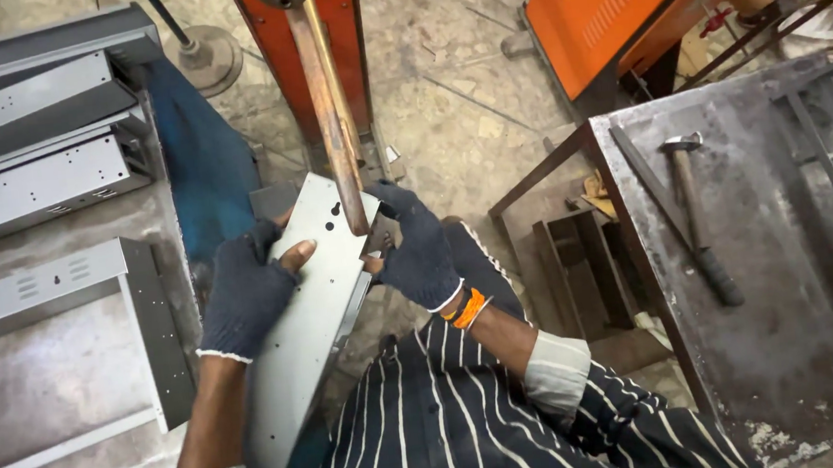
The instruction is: Assembling and welding metal housing components in a hardware factory.
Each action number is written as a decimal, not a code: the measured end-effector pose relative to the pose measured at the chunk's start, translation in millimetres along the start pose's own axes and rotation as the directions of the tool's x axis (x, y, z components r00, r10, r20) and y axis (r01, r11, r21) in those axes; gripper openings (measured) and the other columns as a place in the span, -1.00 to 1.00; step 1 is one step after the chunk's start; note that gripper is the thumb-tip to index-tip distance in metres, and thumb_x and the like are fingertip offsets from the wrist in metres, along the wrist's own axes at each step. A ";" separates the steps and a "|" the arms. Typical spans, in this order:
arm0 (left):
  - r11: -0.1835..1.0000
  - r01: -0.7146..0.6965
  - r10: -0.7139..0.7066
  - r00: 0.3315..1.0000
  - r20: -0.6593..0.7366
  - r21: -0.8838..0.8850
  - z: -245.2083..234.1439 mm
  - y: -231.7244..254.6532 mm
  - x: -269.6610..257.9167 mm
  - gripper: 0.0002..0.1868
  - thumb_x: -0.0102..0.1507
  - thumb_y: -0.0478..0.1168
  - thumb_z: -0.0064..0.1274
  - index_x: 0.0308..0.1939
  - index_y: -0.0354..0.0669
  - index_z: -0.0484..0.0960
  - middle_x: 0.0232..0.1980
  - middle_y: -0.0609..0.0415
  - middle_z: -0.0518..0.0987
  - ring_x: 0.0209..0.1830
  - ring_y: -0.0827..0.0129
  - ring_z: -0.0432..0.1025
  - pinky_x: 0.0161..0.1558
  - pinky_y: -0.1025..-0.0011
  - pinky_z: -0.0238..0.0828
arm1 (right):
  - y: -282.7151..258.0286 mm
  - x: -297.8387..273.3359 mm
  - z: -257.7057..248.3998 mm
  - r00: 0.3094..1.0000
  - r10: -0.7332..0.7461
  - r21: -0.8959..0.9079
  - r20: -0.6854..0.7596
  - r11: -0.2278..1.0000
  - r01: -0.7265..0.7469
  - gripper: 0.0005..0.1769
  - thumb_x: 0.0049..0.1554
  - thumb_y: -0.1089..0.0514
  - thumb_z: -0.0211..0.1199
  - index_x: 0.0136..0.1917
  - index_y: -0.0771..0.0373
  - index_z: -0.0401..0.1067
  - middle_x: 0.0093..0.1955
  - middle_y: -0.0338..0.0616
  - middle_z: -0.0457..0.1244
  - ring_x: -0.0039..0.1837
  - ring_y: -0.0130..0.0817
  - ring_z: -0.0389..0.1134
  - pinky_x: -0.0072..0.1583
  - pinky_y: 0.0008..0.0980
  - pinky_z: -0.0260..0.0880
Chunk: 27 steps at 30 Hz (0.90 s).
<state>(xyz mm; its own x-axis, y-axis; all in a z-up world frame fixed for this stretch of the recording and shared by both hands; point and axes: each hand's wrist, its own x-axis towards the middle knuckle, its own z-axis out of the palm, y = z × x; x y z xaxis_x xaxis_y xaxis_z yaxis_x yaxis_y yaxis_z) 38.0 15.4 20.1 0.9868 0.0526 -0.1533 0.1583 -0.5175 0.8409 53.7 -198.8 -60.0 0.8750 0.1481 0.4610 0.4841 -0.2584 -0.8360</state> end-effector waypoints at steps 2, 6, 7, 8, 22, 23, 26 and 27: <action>0.999 0.018 -0.018 1.000 0.003 -0.048 0.8 2.7 1.7 -0.48 0.20 -0.14 0.21 0.21 -0.28 0.62 -0.25 -0.11 0.71 -0.43 0.43 0.49 -0.28 0.35 0.46 | -3.0 3.6 -2.5 1.000 0.002 -0.055 0.001 0.999 -0.002 -0.16 -0.10 0.14 0.53 0.41 0.29 0.29 0.30 0.06 0.30 0.35 -0.10 0.39 0.37 -0.21 0.42; 0.993 0.016 -0.018 1.000 -0.011 -0.114 1.3 12.3 9.8 -0.49 0.20 -0.15 0.20 0.21 -0.27 0.63 -0.37 0.00 0.65 -0.50 0.50 0.37 -0.36 0.38 0.38 | 6.9 13.6 -4.4 0.999 -0.004 -0.044 -0.036 0.999 0.002 -0.20 -0.07 0.27 0.46 0.42 0.28 0.28 0.34 0.02 0.30 0.38 -0.16 0.41 0.40 -0.26 0.47; 0.994 0.012 -0.013 1.000 -0.015 -0.113 2.7 9.9 13.7 -0.49 0.20 -0.15 0.20 0.21 -0.27 0.63 -0.37 0.00 0.65 -0.50 0.50 0.37 -0.36 0.38 0.38 | 11.4 15.7 -4.5 0.999 -0.009 -0.044 -0.037 0.999 0.008 -0.20 -0.07 0.27 0.46 0.42 0.28 0.28 0.34 0.02 0.30 0.38 -0.16 0.41 0.40 -0.26 0.47; 0.997 -0.012 0.010 1.000 -0.020 -0.075 6.0 7.7 18.1 -0.50 0.22 -0.15 0.21 0.20 -0.29 0.63 -0.41 -0.06 0.60 -0.50 0.48 0.37 -0.36 0.37 0.37 | 16.5 17.7 -6.5 0.999 0.018 0.040 -0.027 0.999 -0.017 -0.20 -0.08 0.28 0.45 0.43 0.29 0.29 0.33 0.01 0.30 0.38 -0.16 0.40 0.40 -0.23 0.46; 0.998 -0.066 0.066 0.998 0.006 0.006 -0.5 -2.3 21.7 -0.58 0.23 -0.15 0.29 0.05 -0.39 0.69 -0.40 -0.24 0.57 -0.42 0.39 0.35 -0.28 0.31 0.37 | -1.2 5.8 1.3 0.995 0.084 0.117 -0.044 0.990 -0.079 -0.20 -0.03 0.22 0.49 0.43 0.35 0.26 0.33 -0.01 0.29 0.42 -0.21 0.37 0.45 -0.23 0.42; 0.998 -0.054 0.055 0.998 0.015 -0.036 -2.7 -1.5 21.0 -0.55 0.20 -0.16 0.27 0.10 -0.34 0.66 -0.34 -0.16 0.64 -0.41 0.43 0.43 -0.27 0.35 0.40 | 0.3 1.9 5.3 0.995 0.062 0.039 -0.075 0.997 -0.059 -0.22 -0.05 0.25 0.49 0.41 0.34 0.29 0.33 0.01 0.29 0.42 -0.20 0.36 0.45 -0.23 0.40; 0.994 -0.053 0.056 0.998 0.021 -0.100 -4.5 -2.4 17.3 -0.51 0.17 -0.16 0.24 0.16 -0.28 0.64 -0.24 -0.05 0.72 -0.37 0.48 0.50 -0.23 0.41 0.44 | 4.9 -9.1 12.1 0.992 0.081 -0.002 -0.096 0.997 -0.081 -0.23 -0.07 0.28 0.45 0.41 0.33 0.31 0.33 0.03 0.29 0.41 -0.18 0.35 0.45 -0.24 0.37; 0.990 -0.078 0.079 0.997 0.009 -0.121 -5.9 -1.2 19.1 -0.51 0.17 -0.16 0.23 0.16 -0.29 0.65 -0.19 -0.03 0.74 -0.34 0.50 0.50 -0.21 0.42 0.45 | 7.1 -8.1 13.4 0.989 0.112 0.037 -0.092 0.993 -0.109 -0.21 -0.07 0.29 0.42 0.42 0.33 0.29 0.32 0.02 0.28 0.40 -0.18 0.36 0.46 -0.24 0.37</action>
<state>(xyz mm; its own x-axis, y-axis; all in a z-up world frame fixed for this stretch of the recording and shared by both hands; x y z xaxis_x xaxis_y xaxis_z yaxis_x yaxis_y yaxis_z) 56.9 22.1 19.2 0.9958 0.0034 -0.0910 0.0843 -0.4132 0.9067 50.0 -189.0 -73.7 0.9203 0.0300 0.3900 0.3856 -0.2378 -0.8915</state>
